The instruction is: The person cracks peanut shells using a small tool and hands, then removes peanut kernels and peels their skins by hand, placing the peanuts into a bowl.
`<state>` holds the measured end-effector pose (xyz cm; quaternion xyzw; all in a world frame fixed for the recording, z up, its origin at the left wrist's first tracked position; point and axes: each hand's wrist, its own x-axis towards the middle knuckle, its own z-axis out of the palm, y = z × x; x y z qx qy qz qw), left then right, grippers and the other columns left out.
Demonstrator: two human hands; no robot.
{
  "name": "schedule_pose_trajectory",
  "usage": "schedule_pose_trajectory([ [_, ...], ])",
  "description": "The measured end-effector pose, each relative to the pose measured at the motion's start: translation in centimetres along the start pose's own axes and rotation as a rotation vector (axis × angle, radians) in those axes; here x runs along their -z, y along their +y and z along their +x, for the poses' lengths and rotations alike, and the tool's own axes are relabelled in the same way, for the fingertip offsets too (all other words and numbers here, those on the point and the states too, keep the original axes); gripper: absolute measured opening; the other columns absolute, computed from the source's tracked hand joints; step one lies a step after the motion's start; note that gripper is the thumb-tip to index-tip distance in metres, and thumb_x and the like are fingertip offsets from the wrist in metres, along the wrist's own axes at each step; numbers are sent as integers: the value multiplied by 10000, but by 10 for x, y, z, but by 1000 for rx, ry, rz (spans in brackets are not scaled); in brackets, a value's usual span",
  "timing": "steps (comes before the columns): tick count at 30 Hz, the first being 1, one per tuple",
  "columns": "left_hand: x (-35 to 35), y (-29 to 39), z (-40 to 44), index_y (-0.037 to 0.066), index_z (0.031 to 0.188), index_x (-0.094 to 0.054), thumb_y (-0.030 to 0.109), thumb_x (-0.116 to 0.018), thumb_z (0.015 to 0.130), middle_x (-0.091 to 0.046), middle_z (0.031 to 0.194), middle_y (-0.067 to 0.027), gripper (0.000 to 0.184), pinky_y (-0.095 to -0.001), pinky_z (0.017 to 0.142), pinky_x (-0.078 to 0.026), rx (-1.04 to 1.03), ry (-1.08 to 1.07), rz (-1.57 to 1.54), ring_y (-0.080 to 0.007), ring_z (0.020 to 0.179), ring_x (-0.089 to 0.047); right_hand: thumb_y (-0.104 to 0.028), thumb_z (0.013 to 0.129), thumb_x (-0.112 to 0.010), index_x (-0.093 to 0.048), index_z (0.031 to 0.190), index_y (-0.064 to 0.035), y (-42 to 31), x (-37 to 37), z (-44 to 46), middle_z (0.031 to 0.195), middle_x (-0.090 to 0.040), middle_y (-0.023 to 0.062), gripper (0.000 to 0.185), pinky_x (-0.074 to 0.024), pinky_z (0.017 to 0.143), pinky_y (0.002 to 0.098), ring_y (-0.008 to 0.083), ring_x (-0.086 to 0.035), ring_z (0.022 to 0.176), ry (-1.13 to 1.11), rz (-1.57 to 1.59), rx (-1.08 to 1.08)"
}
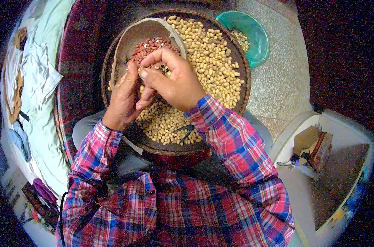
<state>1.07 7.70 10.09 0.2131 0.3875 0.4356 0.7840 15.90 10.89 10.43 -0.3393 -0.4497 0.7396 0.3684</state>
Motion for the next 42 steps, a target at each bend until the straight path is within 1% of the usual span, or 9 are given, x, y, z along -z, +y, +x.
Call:
schedule_pose_trajectory([
  [4,-1,-1,4,88,957,-531,432,-409,974,-471,636,-1,365,-173,407,-273,-87,70,185,-50,464,-358,-103,892,-583,-492,972,-15,-1,3,0,785,-570,46,149,-494,633,235,92,-574,676,28,87,-9],
  [7,3,2,4,94,944,-522,376,-473,963,-469,657,10,287,-169,416,-276,-160,81,248,-41,488,-366,-126,894,-594,-492,992,-14,3,11,2,811,-576,42,180,-491,611,242,91,-568,655,68,-272,92],
  [15,4,-4,6,100,897,-497,339,-497,959,-482,665,9,247,-163,419,-282,-108,65,64,-40,488,-375,-155,922,-542,-493,1012,-59,12,2,0,756,-538,-6,141,-309,438,170,11,-417,535,89,199,-79],
  [19,2,-2,5,94,909,-504,348,-478,965,-487,669,9,261,-163,419,-283,-101,64,58,-42,491,-380,-132,920,-522,-491,1022,-39,11,7,2,745,-548,12,141,-372,456,186,39,-475,553,31,190,-110],
  [24,1,-1,4,75,946,-522,361,-452,973,-497,671,8,295,-164,419,-287,-68,73,73,-45,494,-390,-71,906,-496,-488,1044,16,17,1,5,791,-584,67,163,-485,518,248,117,-577,600,66,-41,84],
  [31,5,-11,7,79,934,-527,330,-479,967,-509,669,10,258,-170,422,-291,-111,97,173,-40,505,-405,-111,875,-571,-525,956,22,12,-3,4,758,-602,85,163,-492,488,287,122,-592,573,168,-103,19],
  [33,4,-12,7,81,925,-526,313,-500,961,-502,670,14,235,-170,427,-293,-125,93,143,-39,509,-405,-147,839,-621,-548,885,14,17,2,7,689,-608,94,183,-488,470,285,117,-609,563,217,-436,189],
  [37,2,-11,7,81,919,-524,303,-506,959,-500,672,17,226,-170,432,-295,-111,83,146,-40,509,-401,-169,816,-644,-561,842,-2,10,-4,4,642,-607,99,188,-482,471,299,118,-618,561,278,-475,190],
  [42,3,-15,8,82,915,-520,311,-501,962,-489,670,21,234,-166,426,-280,-170,92,221,-31,510,-392,-173,792,-646,-570,825,-18,14,-4,4,649,-617,103,175,-495,502,337,207,-613,534,337,-559,232],
])
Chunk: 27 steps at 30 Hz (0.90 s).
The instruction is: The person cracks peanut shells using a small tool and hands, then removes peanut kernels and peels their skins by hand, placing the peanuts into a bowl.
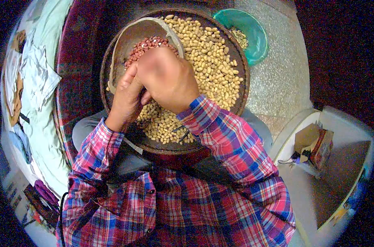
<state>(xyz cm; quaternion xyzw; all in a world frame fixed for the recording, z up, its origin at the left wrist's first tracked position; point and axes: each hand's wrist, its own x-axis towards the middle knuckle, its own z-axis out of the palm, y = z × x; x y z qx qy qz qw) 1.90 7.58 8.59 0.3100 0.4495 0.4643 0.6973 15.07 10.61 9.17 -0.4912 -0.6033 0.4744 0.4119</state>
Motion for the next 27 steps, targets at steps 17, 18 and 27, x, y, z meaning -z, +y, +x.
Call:
schedule_pose_trajectory([
  [17,0,2,-2,68,996,-543,335,-439,984,-472,649,25,286,-172,422,-285,-5,-14,105,-33,499,-378,-122,809,-613,-571,832,2,7,-3,-3,716,-628,105,133,-490,521,300,144,-596,601,-30,305,-184],
  [18,0,4,-2,69,975,-543,341,-435,984,-470,643,23,293,-177,416,-282,60,-35,69,-35,493,-373,-115,818,-599,-564,849,14,6,0,-3,721,-627,100,137,-491,529,300,136,-593,606,-50,331,-218],
  [27,8,15,4,85,857,-528,282,-573,920,-493,613,10,212,-198,431,-307,100,123,142,-64,496,-420,-73,846,-521,-591,947,-2,5,14,6,855,-633,82,142,-489,706,266,126,-593,776,-62,252,-306],
])
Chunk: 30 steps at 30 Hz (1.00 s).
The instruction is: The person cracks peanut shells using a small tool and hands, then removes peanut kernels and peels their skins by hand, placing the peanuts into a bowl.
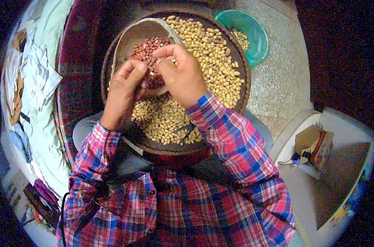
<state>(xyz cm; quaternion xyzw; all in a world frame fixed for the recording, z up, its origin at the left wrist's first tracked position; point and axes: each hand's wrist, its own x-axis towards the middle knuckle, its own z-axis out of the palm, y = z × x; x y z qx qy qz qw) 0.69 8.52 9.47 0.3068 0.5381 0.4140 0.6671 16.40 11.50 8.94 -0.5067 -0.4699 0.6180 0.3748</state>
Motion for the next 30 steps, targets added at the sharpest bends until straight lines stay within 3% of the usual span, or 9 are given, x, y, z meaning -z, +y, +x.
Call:
schedule_pose_trajectory([
  [1,6,-2,4,85,857,-528,282,-573,920,-493,613,10,212,-198,431,-307,1,2,1,-64,496,-420,-73,846,-521,-591,947,-2,0,1,1,855,-633,82,142,-489,706,266,126,-593,776,-1,1,-1],
  [3,16,-4,11,61,819,-520,211,-670,844,-503,610,-3,214,-232,476,-358,-469,98,905,-84,535,-467,-79,835,-523,-601,957,-12,-1,1,1,857,-635,72,159,-488,723,278,133,-592,792,-14,131,-48],
  [5,14,0,6,40,813,-527,149,-713,788,-487,608,-10,218,-252,512,-380,-481,155,933,-82,563,-470,-82,833,-528,-602,949,-11,3,0,1,856,-635,70,155,-487,728,283,134,-592,794,-19,80,-25],
  [10,14,2,6,46,859,-563,107,-710,800,-468,644,56,170,-200,525,-341,-363,42,557,-33,587,-414,-82,835,-528,-609,932,-14,5,-3,-4,849,-636,69,144,-483,739,285,126,-590,807,-29,26,50],
  [12,14,5,6,50,858,-565,113,-700,815,-474,658,71,155,-188,523,-328,-320,1,457,-23,588,-406,-85,845,-526,-608,935,-18,4,-3,-3,844,-634,68,139,-482,737,286,126,-589,804,-5,-84,200],
  [14,12,13,1,63,853,-574,136,-678,844,-477,670,82,128,-170,509,-293,-153,0,254,-4,588,-391,-89,848,-527,-609,936,-21,1,-7,-5,842,-634,71,138,-482,735,286,127,-589,804,-11,-84,245],
  [21,12,14,-1,78,877,-582,211,-641,882,-489,657,68,146,-172,474,-274,-76,-6,68,-7,541,-381,-85,867,-540,-597,970,-21,8,-6,-5,845,-628,60,134,-486,722,275,121,-598,812,-9,-107,306],
  [23,13,13,-2,82,885,-569,293,-582,919,-485,645,44,214,-174,444,-277,30,-117,-43,-26,505,-372,-75,873,-540,-587,982,-16,3,-8,-7,852,-625,53,133,-487,719,268,117,-597,812,-61,1,258],
  [30,9,7,-4,91,876,-541,348,-543,935,-484,647,17,264,-168,426,-277,2,-182,-136,-39,499,-379,-45,877,-541,-567,1006,-5,-5,-9,-12,877,-621,41,138,-487,718,252,107,-596,810,-159,63,273],
])
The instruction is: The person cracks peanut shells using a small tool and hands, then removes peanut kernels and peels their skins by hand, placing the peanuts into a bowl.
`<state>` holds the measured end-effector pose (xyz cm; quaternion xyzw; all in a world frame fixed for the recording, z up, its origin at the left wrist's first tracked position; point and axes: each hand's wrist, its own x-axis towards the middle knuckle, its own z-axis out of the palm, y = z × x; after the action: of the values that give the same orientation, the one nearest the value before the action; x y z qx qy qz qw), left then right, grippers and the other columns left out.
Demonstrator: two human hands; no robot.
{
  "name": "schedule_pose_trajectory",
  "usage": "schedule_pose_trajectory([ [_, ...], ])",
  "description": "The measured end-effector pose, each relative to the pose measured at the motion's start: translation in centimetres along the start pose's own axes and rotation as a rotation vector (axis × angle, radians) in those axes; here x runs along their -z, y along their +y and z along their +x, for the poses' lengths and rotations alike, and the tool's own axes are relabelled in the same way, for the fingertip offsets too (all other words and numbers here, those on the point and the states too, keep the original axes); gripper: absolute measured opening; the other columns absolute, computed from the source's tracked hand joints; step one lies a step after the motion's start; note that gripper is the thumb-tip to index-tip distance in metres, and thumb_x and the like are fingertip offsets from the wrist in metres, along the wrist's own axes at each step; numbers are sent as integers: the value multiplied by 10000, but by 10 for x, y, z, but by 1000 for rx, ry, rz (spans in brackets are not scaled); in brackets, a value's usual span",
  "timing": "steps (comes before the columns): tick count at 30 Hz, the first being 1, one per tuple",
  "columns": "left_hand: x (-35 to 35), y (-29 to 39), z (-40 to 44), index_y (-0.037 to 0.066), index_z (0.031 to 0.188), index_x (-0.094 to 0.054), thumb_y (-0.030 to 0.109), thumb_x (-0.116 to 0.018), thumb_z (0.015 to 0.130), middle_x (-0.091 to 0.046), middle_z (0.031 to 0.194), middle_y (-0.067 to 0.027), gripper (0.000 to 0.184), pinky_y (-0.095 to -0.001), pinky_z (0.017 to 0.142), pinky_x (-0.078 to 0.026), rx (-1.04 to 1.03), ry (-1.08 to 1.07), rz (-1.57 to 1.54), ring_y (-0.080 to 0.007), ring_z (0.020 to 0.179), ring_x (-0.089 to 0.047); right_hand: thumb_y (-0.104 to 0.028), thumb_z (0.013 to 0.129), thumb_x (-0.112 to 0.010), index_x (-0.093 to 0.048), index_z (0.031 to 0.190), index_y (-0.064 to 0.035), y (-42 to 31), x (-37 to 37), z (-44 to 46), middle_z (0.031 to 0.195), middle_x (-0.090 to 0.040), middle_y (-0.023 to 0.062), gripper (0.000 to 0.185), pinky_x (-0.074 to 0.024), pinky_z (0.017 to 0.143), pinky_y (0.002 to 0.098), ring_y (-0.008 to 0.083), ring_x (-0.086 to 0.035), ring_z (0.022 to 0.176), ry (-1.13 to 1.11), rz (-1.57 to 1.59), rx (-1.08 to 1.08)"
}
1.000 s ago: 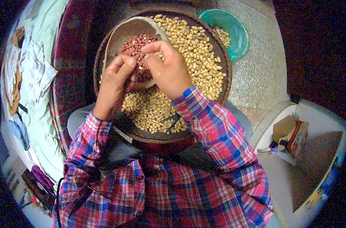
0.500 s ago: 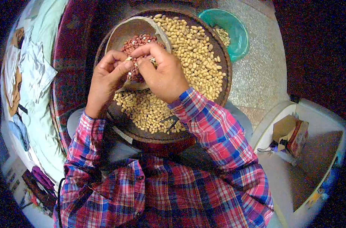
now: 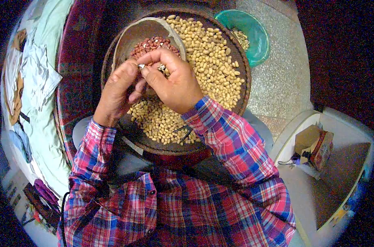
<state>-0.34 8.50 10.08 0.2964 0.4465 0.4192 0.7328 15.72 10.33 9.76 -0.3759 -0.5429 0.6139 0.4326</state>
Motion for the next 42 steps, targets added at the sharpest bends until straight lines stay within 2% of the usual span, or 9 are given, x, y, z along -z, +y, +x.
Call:
schedule_pose_trajectory([
  [6,-1,-3,1,97,872,-534,302,-573,923,-499,664,17,214,-166,427,-280,15,-24,-42,-38,504,-390,-47,872,-538,-575,995,-11,7,-1,4,839,-635,86,133,-502,676,274,118,-620,765,42,-196,163],
  [12,-6,-13,3,96,890,-536,276,-569,927,-516,679,23,186,-163,433,-287,-72,57,1,-33,508,-401,-66,847,-545,-578,945,-16,3,-5,3,774,-637,113,115,-509,547,340,207,-642,643,72,-158,16],
  [22,-14,-24,2,57,921,-541,281,-492,968,-497,646,16,234,-173,430,-293,-155,97,38,-36,498,-395,-105,815,-582,-554,866,-8,7,-7,4,742,-629,153,114,-504,543,353,244,-634,608,147,-401,144],
  [24,-15,-26,2,54,924,-540,289,-481,973,-494,640,14,247,-175,428,-292,-167,103,20,-37,497,-393,-96,813,-587,-551,861,-7,8,-7,3,730,-632,146,107,-510,531,348,231,-641,603,136,-235,-20],
  [31,-17,-23,1,51,953,-545,341,-431,985,-493,636,9,313,-181,420,-281,-167,88,45,-44,493,-391,-62,824,-565,-538,872,-3,10,-5,3,707,-635,132,81,-513,503,330,197,-651,611,115,-138,-47],
  [34,-19,-15,1,50,964,-543,361,-433,979,-491,634,2,330,-183,415,-274,-127,72,-10,-50,491,-388,-47,848,-526,-522,923,-10,-2,-3,2,697,-616,110,83,-512,502,318,189,-645,607,67,81,-137],
  [37,-14,-11,1,47,980,-541,366,-449,970,-488,644,-7,332,-182,412,-272,-76,25,-87,-55,488,-388,-62,874,-489,-500,953,-27,-3,2,3,694,-572,64,87,-443,451,261,126,-561,542,49,328,-209],
  [40,-12,-10,0,45,994,-540,349,-466,964,-493,684,-11,315,-176,409,-275,-46,-6,-168,-54,488,-389,-139,884,-501,-494,953,-47,-7,9,2,712,-520,23,115,-252,436,194,44,-333,505,62,521,-328],
  [42,-11,-8,-1,44,999,-539,336,-471,963,-498,710,-12,302,-173,409,-278,-31,-7,-204,-52,489,-390,-134,881,-512,-504,948,-45,-5,11,4,719,-527,26,111,-296,451,198,55,-369,510,69,454,-318],
])
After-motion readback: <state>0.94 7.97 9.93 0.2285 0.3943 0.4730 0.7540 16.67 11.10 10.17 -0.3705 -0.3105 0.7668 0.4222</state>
